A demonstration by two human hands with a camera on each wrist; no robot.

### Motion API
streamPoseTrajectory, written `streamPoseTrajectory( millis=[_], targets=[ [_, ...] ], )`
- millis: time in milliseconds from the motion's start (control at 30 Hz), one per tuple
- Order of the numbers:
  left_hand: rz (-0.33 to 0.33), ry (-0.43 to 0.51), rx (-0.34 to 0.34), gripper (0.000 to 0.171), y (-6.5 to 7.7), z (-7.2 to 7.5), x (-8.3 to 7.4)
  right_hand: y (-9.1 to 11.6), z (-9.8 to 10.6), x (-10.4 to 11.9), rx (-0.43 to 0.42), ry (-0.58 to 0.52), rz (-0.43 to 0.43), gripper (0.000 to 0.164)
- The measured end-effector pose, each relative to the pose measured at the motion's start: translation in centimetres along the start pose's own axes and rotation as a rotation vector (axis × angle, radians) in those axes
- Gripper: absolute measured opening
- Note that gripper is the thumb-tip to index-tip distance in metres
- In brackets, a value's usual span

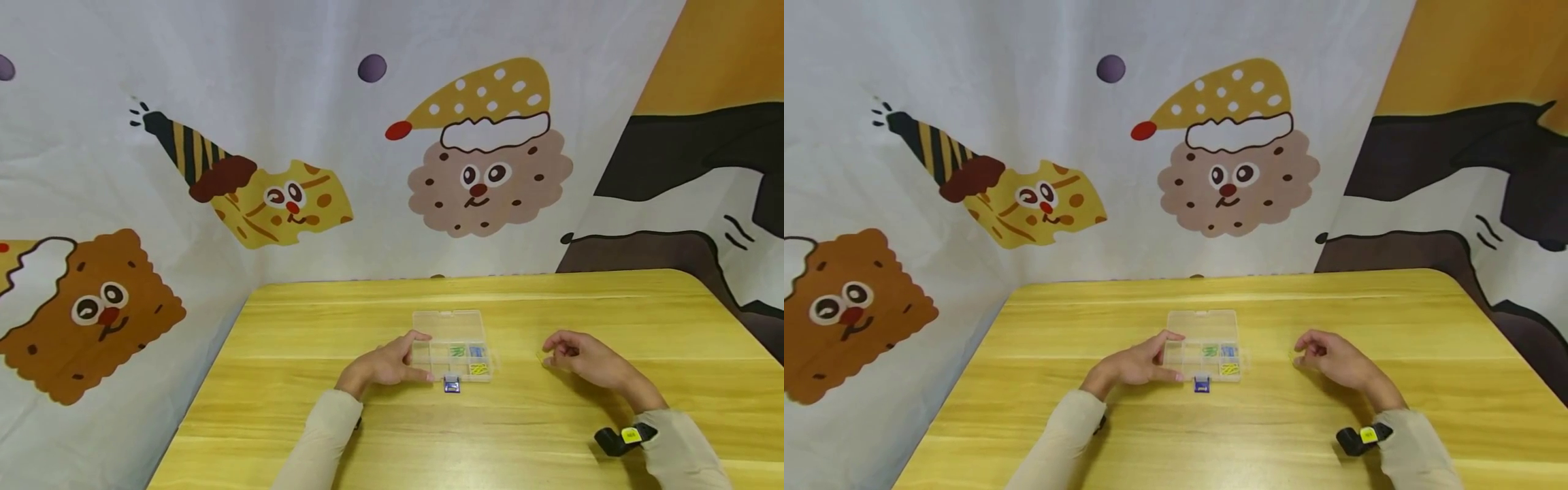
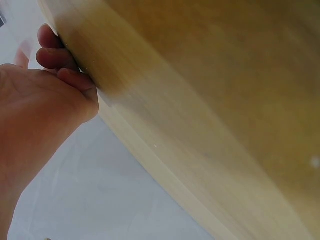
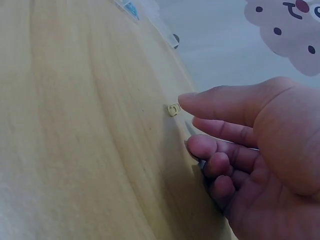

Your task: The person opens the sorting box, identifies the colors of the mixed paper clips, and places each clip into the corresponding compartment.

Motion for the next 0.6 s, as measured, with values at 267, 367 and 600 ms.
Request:
streamPoseTrajectory(
  millis=[267,367,600],
  targets=[
    [-0.003,-0.01,0.006,0.074,-0.01,-0.01,-0.03,-0.19,-0.01,-0.11,-0.055,0.027,-0.021,0.02],
    [-0.008,-0.014,0.006,0.074,-0.05,0.0,-0.04,-0.35,-0.06,-0.22,-0.086,0.056,-0.045,0.02],
    [-0.01,-0.021,0.008,0.074,-0.08,-0.01,-0.12,-0.52,-0.34,-0.21,-0.121,0.094,-0.064,0.017]
  ],
)
Point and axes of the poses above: each hand's wrist, its own y-axis away from the middle knuckle, its own z-axis out of the back of the hand, x = y × z, the point moved 9 cm from there along -y, towards the middle knuckle, and after that the axes turned 15 degrees about -z, right-handed, at the moved point
